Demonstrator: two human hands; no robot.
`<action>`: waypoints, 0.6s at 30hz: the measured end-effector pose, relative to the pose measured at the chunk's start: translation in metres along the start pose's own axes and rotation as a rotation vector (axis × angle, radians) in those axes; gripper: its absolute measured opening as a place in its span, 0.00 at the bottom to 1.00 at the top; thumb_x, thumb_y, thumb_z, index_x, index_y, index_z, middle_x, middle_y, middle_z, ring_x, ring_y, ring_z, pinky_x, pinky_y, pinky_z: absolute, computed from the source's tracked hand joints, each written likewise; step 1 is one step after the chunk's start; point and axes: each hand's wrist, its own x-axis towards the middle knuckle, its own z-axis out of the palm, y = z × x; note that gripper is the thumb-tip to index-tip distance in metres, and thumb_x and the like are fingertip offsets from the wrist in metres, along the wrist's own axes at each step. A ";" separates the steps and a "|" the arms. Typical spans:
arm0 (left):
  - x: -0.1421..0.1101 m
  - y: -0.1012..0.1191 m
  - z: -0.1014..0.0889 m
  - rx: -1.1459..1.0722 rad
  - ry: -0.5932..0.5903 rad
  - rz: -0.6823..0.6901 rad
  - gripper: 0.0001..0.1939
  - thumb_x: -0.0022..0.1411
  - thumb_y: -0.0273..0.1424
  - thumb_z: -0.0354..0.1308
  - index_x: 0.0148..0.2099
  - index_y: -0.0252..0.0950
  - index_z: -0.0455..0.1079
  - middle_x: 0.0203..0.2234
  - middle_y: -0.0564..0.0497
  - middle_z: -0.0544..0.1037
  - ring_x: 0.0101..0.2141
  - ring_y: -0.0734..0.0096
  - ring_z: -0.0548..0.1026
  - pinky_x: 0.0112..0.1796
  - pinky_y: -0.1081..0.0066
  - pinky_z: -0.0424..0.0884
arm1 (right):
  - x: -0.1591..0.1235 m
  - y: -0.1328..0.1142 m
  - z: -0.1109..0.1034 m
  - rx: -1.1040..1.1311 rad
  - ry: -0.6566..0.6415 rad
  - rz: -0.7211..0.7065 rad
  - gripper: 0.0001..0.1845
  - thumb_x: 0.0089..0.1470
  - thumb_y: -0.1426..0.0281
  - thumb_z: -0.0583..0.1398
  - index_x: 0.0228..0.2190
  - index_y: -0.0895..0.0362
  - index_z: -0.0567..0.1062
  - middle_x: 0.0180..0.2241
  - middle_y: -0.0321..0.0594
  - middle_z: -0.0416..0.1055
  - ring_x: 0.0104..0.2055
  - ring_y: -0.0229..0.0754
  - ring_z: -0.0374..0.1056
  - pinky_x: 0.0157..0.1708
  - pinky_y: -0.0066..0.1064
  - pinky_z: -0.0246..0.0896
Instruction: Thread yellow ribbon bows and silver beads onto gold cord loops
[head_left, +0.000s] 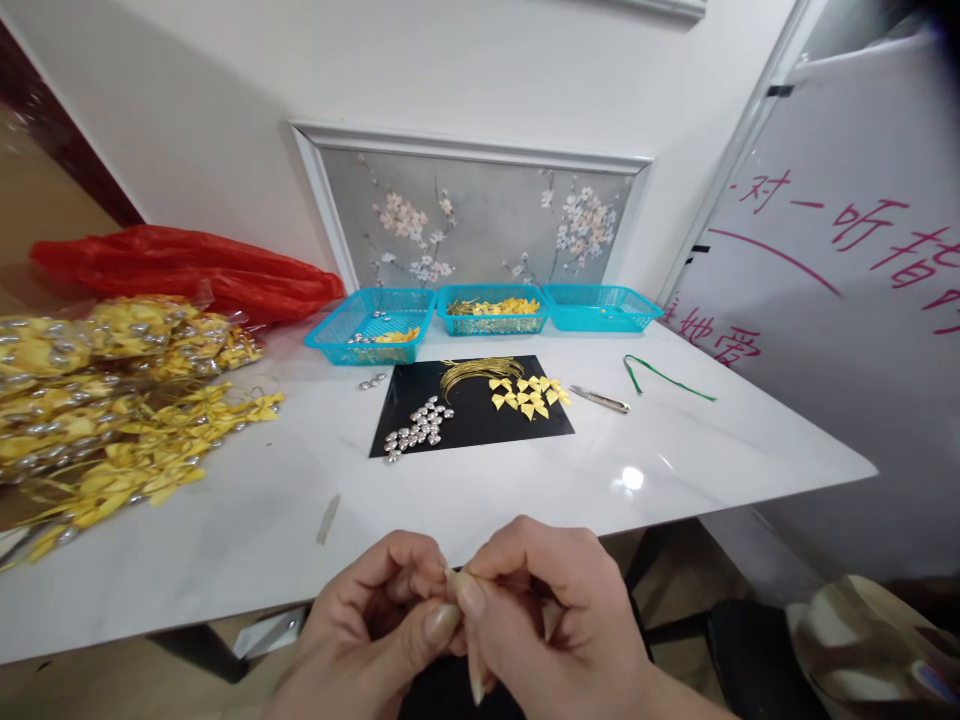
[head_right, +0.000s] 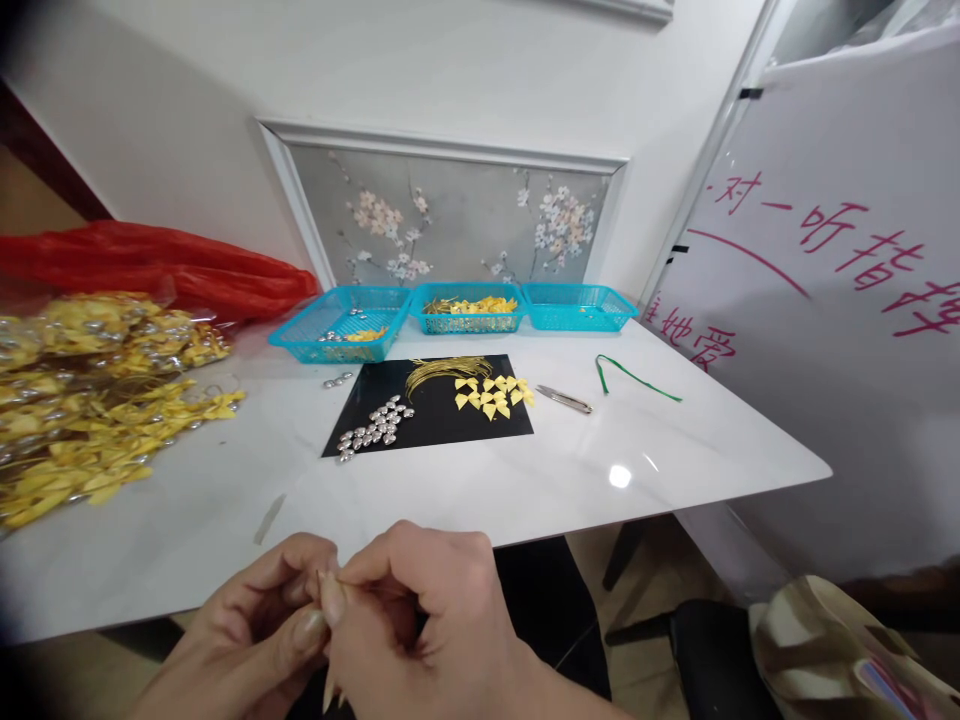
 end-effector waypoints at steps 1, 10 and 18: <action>0.000 0.000 0.000 -0.005 -0.003 -0.008 0.08 0.50 0.31 0.74 0.30 0.39 0.77 0.21 0.55 0.79 0.24 0.73 0.76 0.26 0.78 0.70 | 0.000 0.000 0.000 -0.002 -0.002 0.001 0.09 0.57 0.69 0.60 0.26 0.57 0.70 0.13 0.30 0.62 0.12 0.29 0.53 0.12 0.20 0.46; -0.003 0.002 0.005 0.021 0.053 -0.013 0.12 0.45 0.34 0.77 0.28 0.38 0.76 0.20 0.55 0.78 0.23 0.71 0.75 0.26 0.76 0.70 | 0.001 -0.002 -0.003 0.010 -0.062 0.065 0.07 0.56 0.71 0.60 0.26 0.56 0.70 0.14 0.29 0.63 0.13 0.29 0.54 0.13 0.20 0.48; -0.001 0.002 0.001 -0.007 -0.015 -0.014 0.09 0.49 0.32 0.75 0.29 0.40 0.78 0.21 0.55 0.79 0.24 0.74 0.76 0.27 0.78 0.71 | 0.001 0.000 -0.001 -0.004 -0.022 0.027 0.09 0.57 0.69 0.60 0.25 0.56 0.69 0.13 0.28 0.61 0.12 0.29 0.53 0.12 0.20 0.46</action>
